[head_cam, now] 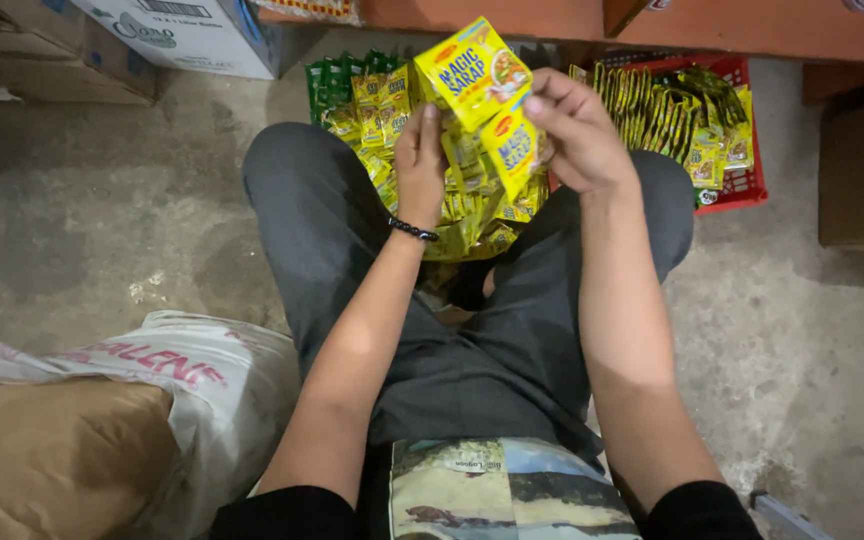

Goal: Organizing and arranging various seasoning and drink mix packets on a shelf.

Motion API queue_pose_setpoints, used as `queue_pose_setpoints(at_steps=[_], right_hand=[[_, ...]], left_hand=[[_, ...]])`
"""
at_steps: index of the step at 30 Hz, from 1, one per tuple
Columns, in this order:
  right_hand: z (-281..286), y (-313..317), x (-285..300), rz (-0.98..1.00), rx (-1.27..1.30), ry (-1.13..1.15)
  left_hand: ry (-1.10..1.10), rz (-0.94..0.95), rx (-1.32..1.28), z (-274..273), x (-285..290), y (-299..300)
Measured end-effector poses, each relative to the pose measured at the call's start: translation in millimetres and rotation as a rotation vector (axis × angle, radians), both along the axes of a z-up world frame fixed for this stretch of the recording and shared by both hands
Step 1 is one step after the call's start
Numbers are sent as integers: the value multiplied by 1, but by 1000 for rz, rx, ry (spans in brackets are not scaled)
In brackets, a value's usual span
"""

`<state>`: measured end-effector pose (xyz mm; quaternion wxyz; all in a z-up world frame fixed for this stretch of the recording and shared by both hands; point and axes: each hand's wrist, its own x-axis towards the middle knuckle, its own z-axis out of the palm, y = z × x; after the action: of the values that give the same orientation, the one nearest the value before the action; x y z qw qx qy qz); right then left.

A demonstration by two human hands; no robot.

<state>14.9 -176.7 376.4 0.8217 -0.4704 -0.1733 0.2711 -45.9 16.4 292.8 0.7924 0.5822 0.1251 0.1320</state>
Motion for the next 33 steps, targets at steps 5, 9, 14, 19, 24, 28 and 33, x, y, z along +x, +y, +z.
queue_pose_setpoints(at_steps=[5, 9, 14, 19, 24, 28, 33], right_hand=[[-3, 18, -9, -65, -153, -86], [-5, 32, -15, -151, -250, -168], [-19, 49, -19, -286, -303, -247], [-13, 65, -31, -405, -302, -368], [8, 72, -41, -553, -630, -789], [-16, 77, -42, -529, -718, -750], [-31, 83, -44, -523, -553, -523]], left_hand=[[-165, 7, -362, 27, -4, -3], [-227, 58, -482, 29, -4, -2], [-282, -3, -502, 54, -13, -5], [-301, 88, -81, 44, -14, -10], [-318, 155, -60, 61, -23, -7], [-310, 123, -79, 71, -27, -3], [-322, -10, 50, 77, -31, -1]])
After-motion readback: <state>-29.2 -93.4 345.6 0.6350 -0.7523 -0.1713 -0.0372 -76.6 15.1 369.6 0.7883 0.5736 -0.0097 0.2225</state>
